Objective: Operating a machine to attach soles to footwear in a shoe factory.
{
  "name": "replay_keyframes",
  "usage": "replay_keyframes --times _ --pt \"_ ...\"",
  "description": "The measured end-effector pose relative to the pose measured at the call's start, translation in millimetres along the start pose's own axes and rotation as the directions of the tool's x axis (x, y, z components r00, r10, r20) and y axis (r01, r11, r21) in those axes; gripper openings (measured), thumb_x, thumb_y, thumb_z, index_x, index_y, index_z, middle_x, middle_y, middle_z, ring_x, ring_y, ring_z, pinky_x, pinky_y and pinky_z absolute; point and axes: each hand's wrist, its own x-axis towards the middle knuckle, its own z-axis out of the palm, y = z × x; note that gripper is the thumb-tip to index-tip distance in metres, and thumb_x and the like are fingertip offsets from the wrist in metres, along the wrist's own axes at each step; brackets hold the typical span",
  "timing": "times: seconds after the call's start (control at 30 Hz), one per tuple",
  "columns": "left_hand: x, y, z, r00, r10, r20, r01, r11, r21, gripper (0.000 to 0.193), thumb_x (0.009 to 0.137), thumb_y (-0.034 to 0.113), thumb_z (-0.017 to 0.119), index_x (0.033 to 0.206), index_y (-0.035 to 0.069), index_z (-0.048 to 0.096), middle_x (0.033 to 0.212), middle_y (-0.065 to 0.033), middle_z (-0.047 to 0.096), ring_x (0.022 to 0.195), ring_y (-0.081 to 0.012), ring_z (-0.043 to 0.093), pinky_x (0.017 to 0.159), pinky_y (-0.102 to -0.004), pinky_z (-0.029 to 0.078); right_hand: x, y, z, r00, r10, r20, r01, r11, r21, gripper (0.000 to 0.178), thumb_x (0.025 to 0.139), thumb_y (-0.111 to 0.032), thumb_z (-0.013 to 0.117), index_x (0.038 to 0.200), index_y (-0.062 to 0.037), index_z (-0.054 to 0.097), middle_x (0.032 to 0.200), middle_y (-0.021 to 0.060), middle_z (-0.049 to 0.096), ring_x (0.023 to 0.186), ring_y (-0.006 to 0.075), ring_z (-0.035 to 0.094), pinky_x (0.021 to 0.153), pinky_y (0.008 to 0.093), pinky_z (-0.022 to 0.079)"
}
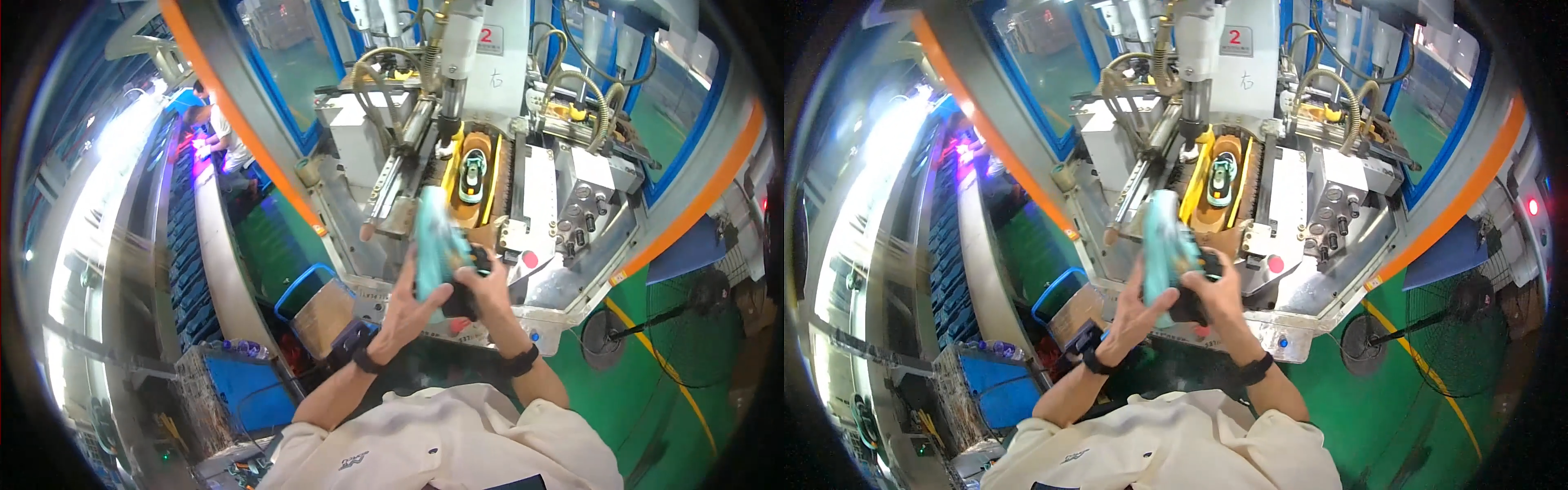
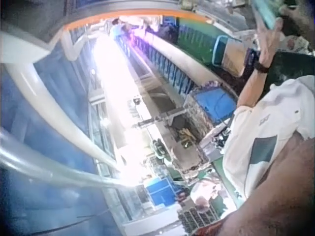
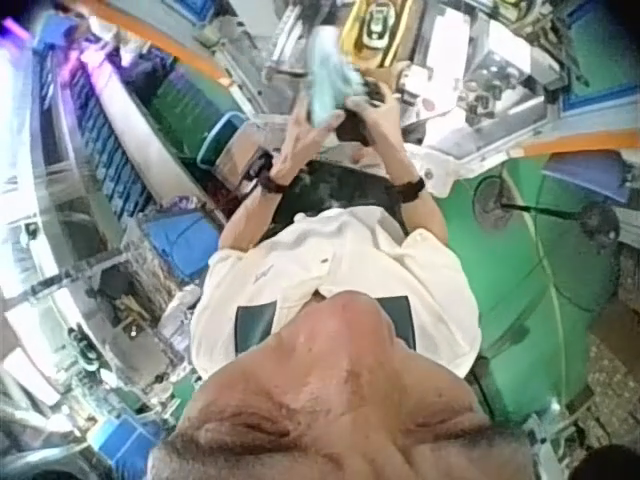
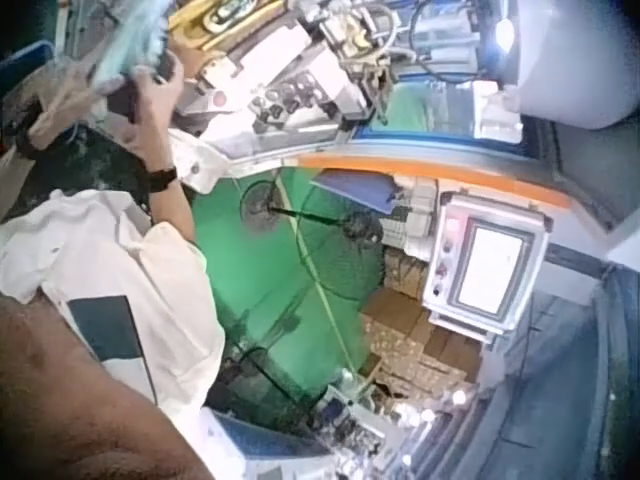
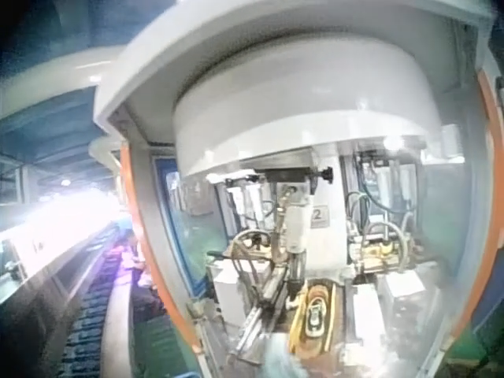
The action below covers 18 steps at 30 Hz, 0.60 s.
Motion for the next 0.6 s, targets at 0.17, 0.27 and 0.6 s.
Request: replay_keyframes --times 0.17,0.27,0.6 --pt "137 -90 46 0.943 -0.149 0.298 0.155 0.988 0.002 0.072 0.092 0.041 0.061 0.141 -0.008 0.038 0.123 -0.0225 0.059 0.116 -0.0263 0.057 0.097 -0.035 0.046 17 -14 -119 0.913 -0.236 -0.332 0.246 0.969 -0.014 0.056 0.069 -0.002 0.071 0.124 -0.0002 0.055 0.107 0.0076 0.061 0.092 0.0144 0.059 0.084 0.0272 0.049" --pt "219 -86 75 0.984 -0.178 0.016 0.172 0.968 0.183 0.058 0.085 0.044 0.065 0.112 -0.006 0.055 0.107 -0.0217 0.067 0.102 -0.0326 0.064 0.087 -0.0434 0.048 -6 -35 -152 0.829 -0.282 -0.483 0.292 0.955 -0.056 0.057 0.07 -0.006 0.066 0.126 -0.0008 0.054 0.11 0.0075 0.06 0.093 0.0146 0.059 0.085 0.0274 0.048" --pt "350 -220 133 0.932 -0.33 -0.15 0.36 0.797 0.484 0.06 0.077 0.015 0.065 0.126 -0.011 0.042 0.119 -0.0318 0.057 0.112 -0.0478 0.055 0.097 -0.0509 0.044 -23 -62 -159 0.549 -0.459 -0.699 0.181 0.881 -0.436 0.061 0.071 -0.01 0.068 0.128 0.0016 0.051 0.114 0.0085 0.058 0.099 0.0163 0.058 0.09 0.0287 0.047"
